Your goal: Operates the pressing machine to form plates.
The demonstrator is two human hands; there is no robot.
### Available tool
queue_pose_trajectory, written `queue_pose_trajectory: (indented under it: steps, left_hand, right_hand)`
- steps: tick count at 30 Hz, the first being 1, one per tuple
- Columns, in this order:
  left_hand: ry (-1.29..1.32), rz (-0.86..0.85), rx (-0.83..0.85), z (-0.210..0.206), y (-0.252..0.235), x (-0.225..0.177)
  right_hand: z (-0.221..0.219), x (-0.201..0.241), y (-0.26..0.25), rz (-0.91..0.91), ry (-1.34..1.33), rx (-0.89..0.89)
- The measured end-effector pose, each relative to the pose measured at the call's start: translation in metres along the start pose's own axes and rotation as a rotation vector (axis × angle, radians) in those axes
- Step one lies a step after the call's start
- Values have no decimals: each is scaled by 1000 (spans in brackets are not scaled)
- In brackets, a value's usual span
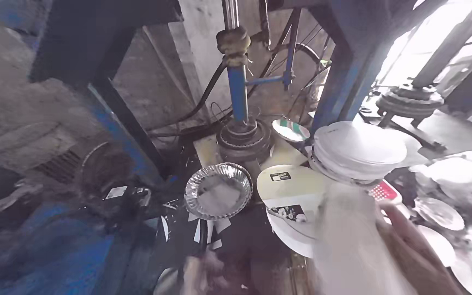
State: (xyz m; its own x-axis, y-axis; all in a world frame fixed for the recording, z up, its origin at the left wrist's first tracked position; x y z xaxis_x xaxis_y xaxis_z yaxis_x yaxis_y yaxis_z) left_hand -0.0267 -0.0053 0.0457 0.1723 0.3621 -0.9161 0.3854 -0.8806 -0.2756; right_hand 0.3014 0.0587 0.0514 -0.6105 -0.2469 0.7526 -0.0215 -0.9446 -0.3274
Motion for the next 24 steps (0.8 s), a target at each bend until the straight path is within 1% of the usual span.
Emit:
queue_pose_trajectory:
  steps: [1,2,3,4,5,6,7,8,10,11,12,13,14,15,16,17,18,19,20,21,22,23,24]
  left_hand:
    - [-66,-120,-163,21,-22,-11]
    - [-218,-243,-235,45,-43,-20]
    - [-388,-307,-323,63,-70,-28]
    - [-549,-300,-416,84,-102,-31]
    - [-717,-280,-498,113,-137,-24]
    - [-892,-294,-504,153,-169,-10]
    - [-987,-288,-492,184,-198,1]
    - [-1058,-261,-515,200,-226,9]
    - [-1237,-229,-637,213,-273,21]
    - [-1305,-216,-644,214,-290,25]
    - [-1351,-182,-582,209,-303,30]
    - [-1385,-77,-496,205,-309,36]
    - [-1422,80,-442,199,-315,39]
    - [-1463,226,-415,190,-319,39]
    - [-1464,330,-395,184,-319,38]
    - [-1444,386,-380,181,-317,35]
    - [-1416,422,-363,180,-315,31]
    - [-1401,466,-335,180,-312,25]
    - [-1380,487,-303,180,-307,21]
    - [-1397,359,-361,184,-304,30]
    - [-1435,113,-499,191,-308,50]
    - [-1435,180,-448,188,-310,44]
    - [-1414,342,-360,180,-310,30]
  right_hand:
    - [-5,-25,-20,-93,53,-100]
    - [-12,-51,-35,-193,168,-143]
    - [-18,-73,-45,-266,274,-149]
    - [-20,-84,-52,-324,368,-110]
    - [-17,-86,-60,-340,460,-64]
    - [-14,-84,-63,-335,537,-20]
    - [-9,-82,-61,-330,614,25]
    - [-2,-79,-61,-325,692,62]
    - [13,-66,-69,-262,792,64]
    - [20,-52,-75,-208,790,46]
    - [25,-36,-83,-131,771,26]
    - [24,-19,-89,-59,750,41]
    - [18,-2,-98,29,728,62]
    - [8,13,-111,148,717,69]
    - [-8,26,-124,310,707,48]
    - [-27,38,-138,431,710,44]
    - [-46,52,-153,488,721,82]
    - [-64,66,-166,495,768,148]
    - [-82,78,-177,512,859,166]
    - [-99,86,-187,505,983,184]
    - [-115,86,-199,507,1084,193]
    - [-130,82,-210,511,1145,205]
    - [-141,80,-219,521,1179,230]
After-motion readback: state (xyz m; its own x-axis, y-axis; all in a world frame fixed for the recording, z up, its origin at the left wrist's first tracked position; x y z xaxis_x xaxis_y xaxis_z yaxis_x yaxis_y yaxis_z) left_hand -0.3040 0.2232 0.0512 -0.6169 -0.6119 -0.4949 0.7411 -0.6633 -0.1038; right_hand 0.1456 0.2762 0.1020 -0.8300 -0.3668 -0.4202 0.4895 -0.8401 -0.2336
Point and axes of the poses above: each hand's wrist, its own y-axis away from the middle knuckle, its own z-axis out of the back of the hand, x = y × z, the point moved 2 cm from there along -y, towards the middle knuckle, and after that the axes turned 12 degrees about y, right-handed, at the moved point
